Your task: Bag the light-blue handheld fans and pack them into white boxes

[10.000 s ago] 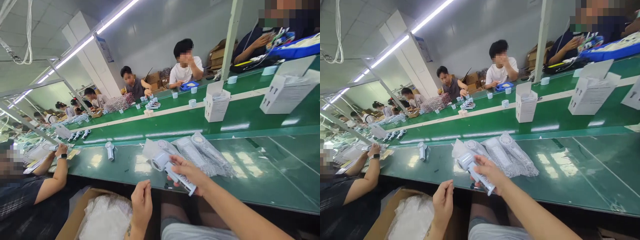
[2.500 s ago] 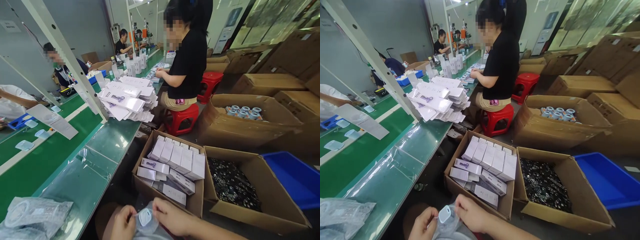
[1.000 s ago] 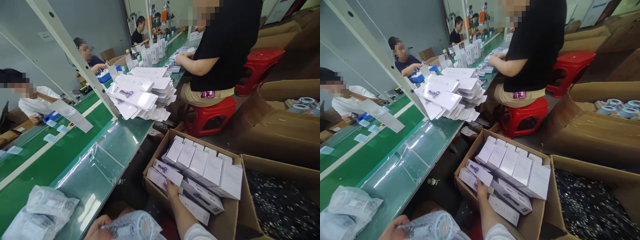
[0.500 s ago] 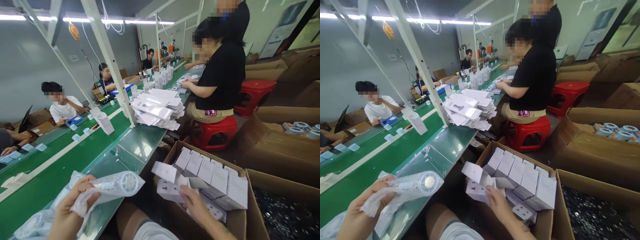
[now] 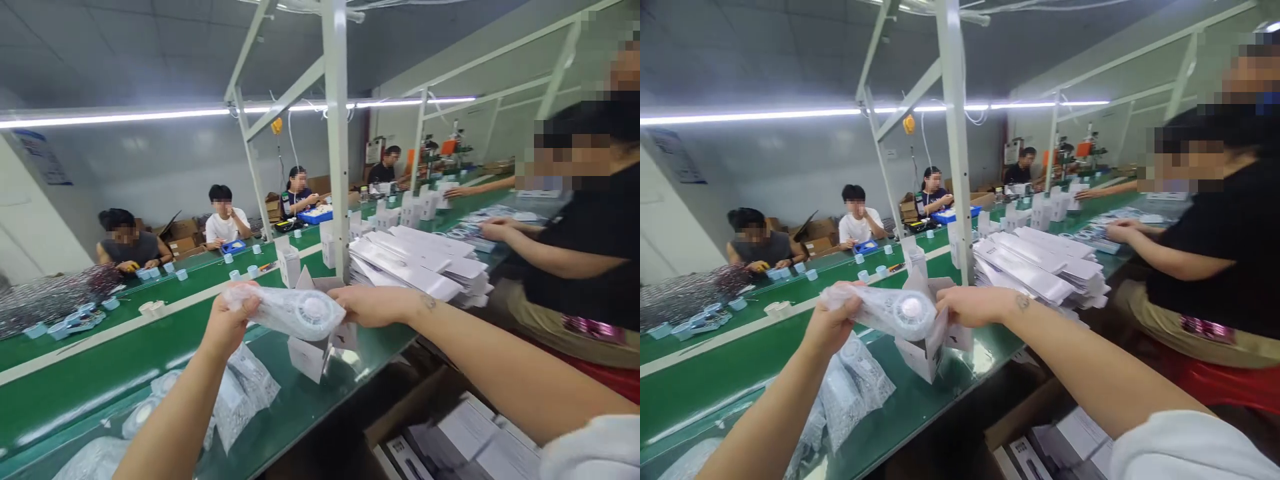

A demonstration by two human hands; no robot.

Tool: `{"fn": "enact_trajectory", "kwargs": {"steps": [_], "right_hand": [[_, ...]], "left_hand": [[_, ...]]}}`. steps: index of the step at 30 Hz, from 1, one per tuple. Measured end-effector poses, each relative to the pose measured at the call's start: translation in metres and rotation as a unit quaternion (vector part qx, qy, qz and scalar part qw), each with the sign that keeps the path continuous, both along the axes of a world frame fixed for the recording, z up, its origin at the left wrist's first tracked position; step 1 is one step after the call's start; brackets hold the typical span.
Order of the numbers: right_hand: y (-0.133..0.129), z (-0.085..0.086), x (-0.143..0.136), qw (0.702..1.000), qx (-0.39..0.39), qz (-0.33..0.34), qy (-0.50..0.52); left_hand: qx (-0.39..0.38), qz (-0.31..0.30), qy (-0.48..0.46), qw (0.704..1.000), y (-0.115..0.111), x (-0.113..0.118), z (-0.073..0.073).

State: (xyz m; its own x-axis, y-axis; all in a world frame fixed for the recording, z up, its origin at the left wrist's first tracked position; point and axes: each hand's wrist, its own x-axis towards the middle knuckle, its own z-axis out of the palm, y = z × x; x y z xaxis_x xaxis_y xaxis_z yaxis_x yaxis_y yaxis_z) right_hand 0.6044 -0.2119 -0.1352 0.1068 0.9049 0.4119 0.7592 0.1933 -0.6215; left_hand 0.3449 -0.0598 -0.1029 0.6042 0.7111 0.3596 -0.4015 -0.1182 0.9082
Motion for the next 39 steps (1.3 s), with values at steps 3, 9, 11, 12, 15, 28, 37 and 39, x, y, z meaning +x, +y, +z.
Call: {"fn": "enact_trajectory", "kwargs": {"steps": [3, 9, 11, 12, 15, 28, 37, 39], "right_hand": [[0.045, -0.006, -0.001, 0.987, -0.069, 0.140, 0.026], [0.080, -0.026, -0.006, 0.983, -0.059, 0.163, 0.066], [0.078, -0.042, -0.007, 0.981, -0.042, 0.147, 0.116], [0.074, -0.052, -0.009, 0.976, -0.023, 0.132, 0.170], [0.060, -0.089, -0.030, 0.933, 0.054, 0.033, 0.355], [0.101, -0.133, -0.125, 0.934, 0.124, -0.205, 0.266], [0.085, -0.118, -0.045, 0.893, -0.085, 0.163, 0.410], [0.083, -0.121, -0.043, 0.877, -0.079, 0.186, 0.437]], "left_hand": [[0.053, 0.044, 0.093, 0.993, 0.010, -0.002, -0.011], [0.303, 0.107, 0.290, 0.901, 0.014, -0.003, -0.009], [0.402, 0.096, 0.325, 0.851, 0.015, 0.004, 0.003], [0.434, 0.086, 0.345, 0.828, 0.016, 0.009, 0.009], [0.467, 0.073, 0.426, 0.771, 0.021, 0.026, 0.024], [0.530, -0.121, 0.531, 0.650, 0.021, 0.068, 0.046], [0.549, -0.081, 0.496, 0.667, 0.011, 0.068, 0.019], [0.534, -0.084, 0.444, 0.714, 0.017, 0.060, 0.026]]}}
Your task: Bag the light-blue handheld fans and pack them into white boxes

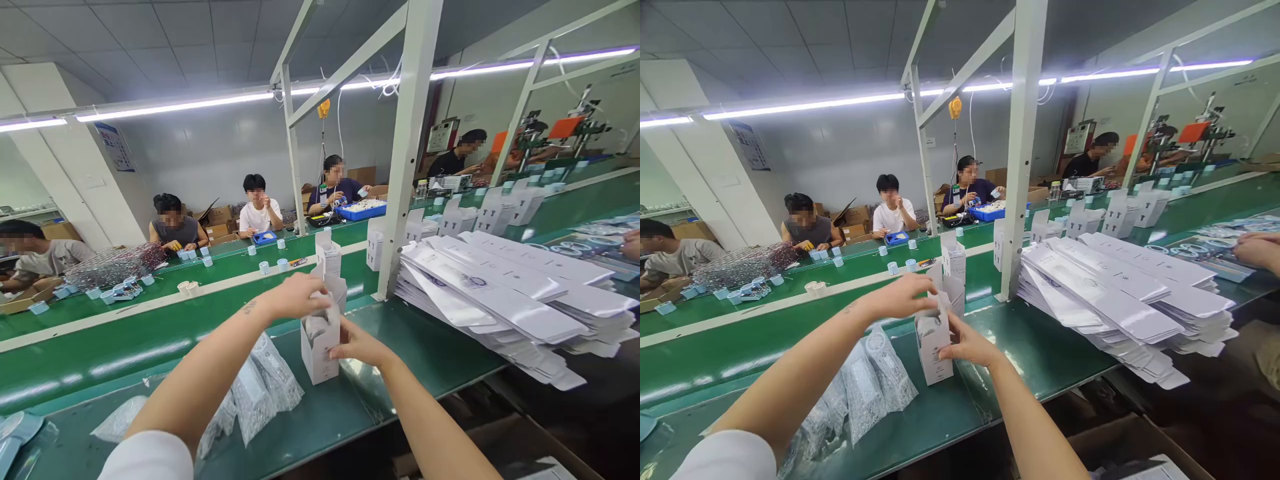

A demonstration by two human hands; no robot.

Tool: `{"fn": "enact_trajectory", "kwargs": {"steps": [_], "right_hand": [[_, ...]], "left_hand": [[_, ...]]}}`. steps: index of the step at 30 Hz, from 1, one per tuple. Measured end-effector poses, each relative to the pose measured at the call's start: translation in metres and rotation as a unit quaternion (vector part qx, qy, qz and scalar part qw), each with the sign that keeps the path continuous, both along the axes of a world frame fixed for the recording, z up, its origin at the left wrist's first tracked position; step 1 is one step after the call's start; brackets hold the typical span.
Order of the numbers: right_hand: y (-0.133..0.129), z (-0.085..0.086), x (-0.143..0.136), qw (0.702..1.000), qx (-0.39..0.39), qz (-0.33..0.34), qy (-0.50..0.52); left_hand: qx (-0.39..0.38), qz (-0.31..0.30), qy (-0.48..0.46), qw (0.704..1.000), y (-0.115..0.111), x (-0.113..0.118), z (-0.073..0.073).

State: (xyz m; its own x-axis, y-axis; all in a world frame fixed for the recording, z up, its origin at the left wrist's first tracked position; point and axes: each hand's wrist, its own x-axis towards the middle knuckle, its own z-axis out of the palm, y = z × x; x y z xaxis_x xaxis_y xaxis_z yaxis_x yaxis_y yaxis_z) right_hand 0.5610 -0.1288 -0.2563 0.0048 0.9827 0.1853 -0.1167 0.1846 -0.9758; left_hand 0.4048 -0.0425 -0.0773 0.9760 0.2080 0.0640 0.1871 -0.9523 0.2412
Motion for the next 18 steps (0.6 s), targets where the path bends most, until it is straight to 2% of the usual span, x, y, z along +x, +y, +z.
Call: {"fn": "enact_trajectory", "kwargs": {"steps": [2, 3, 6, 7, 8, 9, 10, 11, 12, 13, 14, 16, 18], "right_hand": [[-0.002, -0.001, -0.002, 1.000, 0.008, 0.015, 0.016], [-0.003, -0.001, -0.003, 1.000, 0.006, 0.022, 0.017], [-0.006, 0.005, 0.001, 0.999, -0.016, 0.037, -0.012], [-0.007, 0.009, 0.006, 0.999, -0.021, 0.018, -0.025], [-0.007, 0.013, 0.013, 0.999, -0.017, -0.037, -0.033], [-0.006, 0.017, 0.022, 0.990, -0.003, -0.132, -0.041], [-0.003, 0.022, 0.033, 0.966, 0.018, -0.253, -0.052], [0.001, 0.027, 0.043, 0.926, 0.042, -0.370, -0.067], [0.007, 0.033, 0.053, 0.884, 0.063, -0.455, -0.089], [0.014, 0.039, 0.062, 0.859, 0.073, -0.491, -0.121], [0.022, 0.045, 0.069, 0.859, 0.070, -0.482, -0.159], [0.037, 0.055, 0.076, 0.888, 0.019, -0.390, -0.243], [0.046, 0.063, 0.076, 0.887, -0.052, -0.322, -0.327]], "left_hand": [[-0.030, 0.022, -0.040, 0.998, 0.010, -0.007, -0.001], [-0.048, 0.052, -0.036, 0.997, 0.014, -0.010, -0.007], [-0.117, 0.147, 0.049, 0.981, 0.027, -0.011, -0.039], [-0.139, 0.163, 0.066, 0.974, 0.032, -0.011, -0.050], [-0.161, 0.178, 0.065, 0.969, 0.037, -0.011, -0.059], [-0.186, 0.199, 0.047, 0.961, 0.044, -0.011, -0.065], [-0.211, 0.226, 0.020, 0.951, 0.053, -0.013, -0.067], [-0.233, 0.255, -0.010, 0.938, 0.063, -0.016, -0.066], [-0.254, 0.283, -0.036, 0.924, 0.075, -0.019, -0.062], [-0.272, 0.308, -0.057, 0.910, 0.088, -0.023, -0.057], [-0.281, 0.328, -0.076, 0.899, 0.102, -0.026, -0.051], [-0.279, 0.361, -0.107, 0.884, 0.130, -0.031, -0.044], [-0.266, 0.400, -0.134, 0.867, 0.155, -0.029, -0.046]]}}
